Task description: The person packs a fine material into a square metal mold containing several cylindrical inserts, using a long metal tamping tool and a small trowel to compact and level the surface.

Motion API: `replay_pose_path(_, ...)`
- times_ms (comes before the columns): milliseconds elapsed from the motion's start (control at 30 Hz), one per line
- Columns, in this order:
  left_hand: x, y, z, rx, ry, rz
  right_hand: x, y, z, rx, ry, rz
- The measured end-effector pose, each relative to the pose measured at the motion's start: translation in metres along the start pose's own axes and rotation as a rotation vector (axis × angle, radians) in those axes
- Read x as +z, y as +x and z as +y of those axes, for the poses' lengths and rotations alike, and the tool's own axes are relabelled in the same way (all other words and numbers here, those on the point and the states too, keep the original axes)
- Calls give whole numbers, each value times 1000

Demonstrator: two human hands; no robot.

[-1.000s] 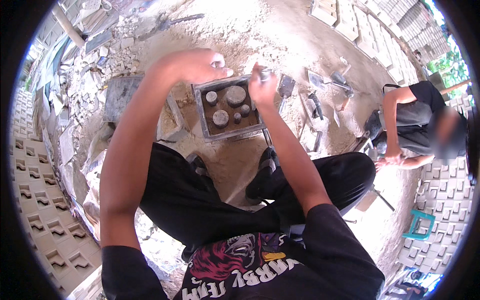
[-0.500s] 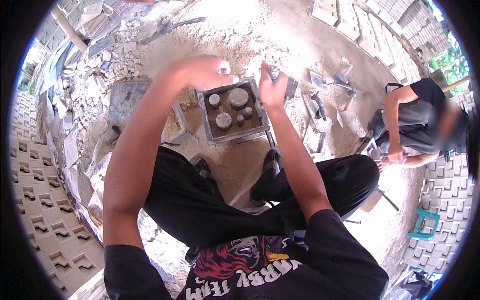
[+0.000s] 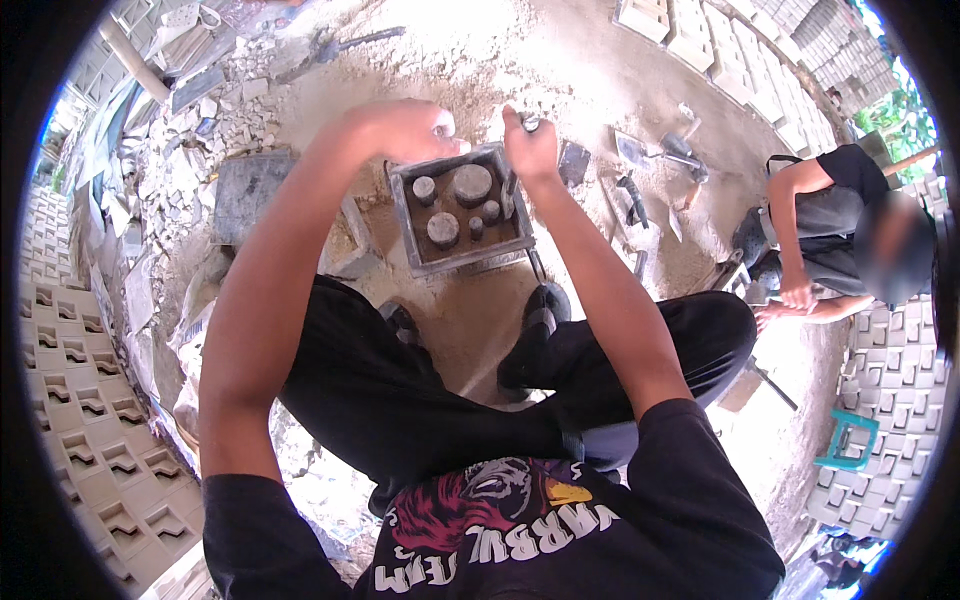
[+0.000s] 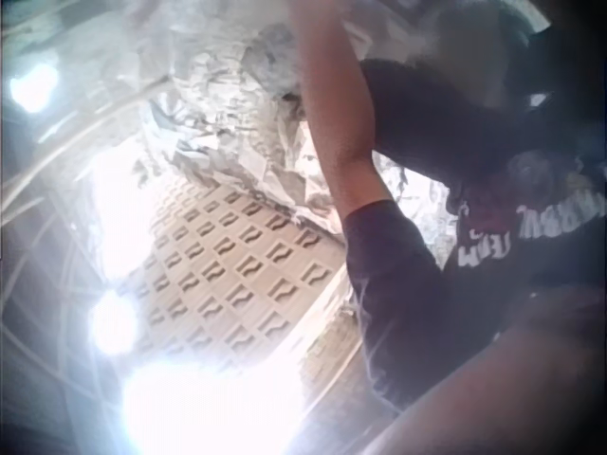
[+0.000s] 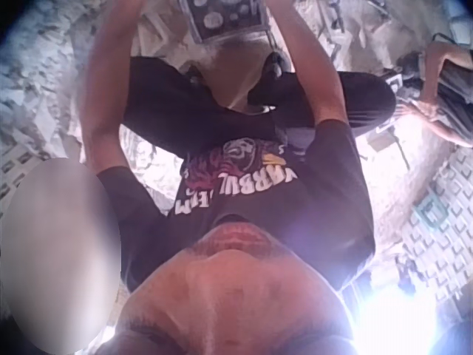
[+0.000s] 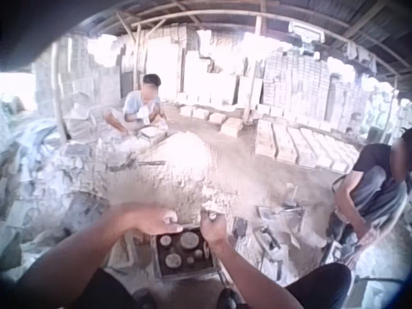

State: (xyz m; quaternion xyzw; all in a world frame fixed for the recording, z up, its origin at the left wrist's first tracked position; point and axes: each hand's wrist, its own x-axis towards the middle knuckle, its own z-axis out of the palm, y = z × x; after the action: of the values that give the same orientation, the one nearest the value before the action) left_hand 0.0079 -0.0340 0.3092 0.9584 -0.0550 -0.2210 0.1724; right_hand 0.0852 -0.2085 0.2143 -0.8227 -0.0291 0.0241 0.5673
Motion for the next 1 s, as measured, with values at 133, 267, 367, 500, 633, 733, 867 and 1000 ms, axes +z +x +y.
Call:
replay_pose_path(133, -9, -2, 16, 25, -30, 50, -10, 2, 50, -144, 2, -86)
replay_pose_path(267, -5, -6, 11, 7, -5, -11, -15, -6, -2, -133, 38, 45)
replay_pose_path(367, -9, -9, 22, 9, -11, 0, -32, -7, 21, -124, -12, -105)
replay_pose_path(500, -8, -5, 17, 30, -13, 18, -21, -4, 51, -154, 29, 19)
replay_pose_path(633, -11, -7, 28, 52, -32, -9, -41, -8, 49, -196, 149, -108)
replay_pose_path(733, -7, 1, 17, 95, -48, 18, -32, -14, 94, -209, 120, -89)
replay_pose_path(867, -8, -10, 19, 71, -39, 18, -36, -20, 34, -63, 272, -84)
replay_pose_path(1000, -9, -2, 21, 100, -20, 40, -33, -27, 75, -142, 73, -98)
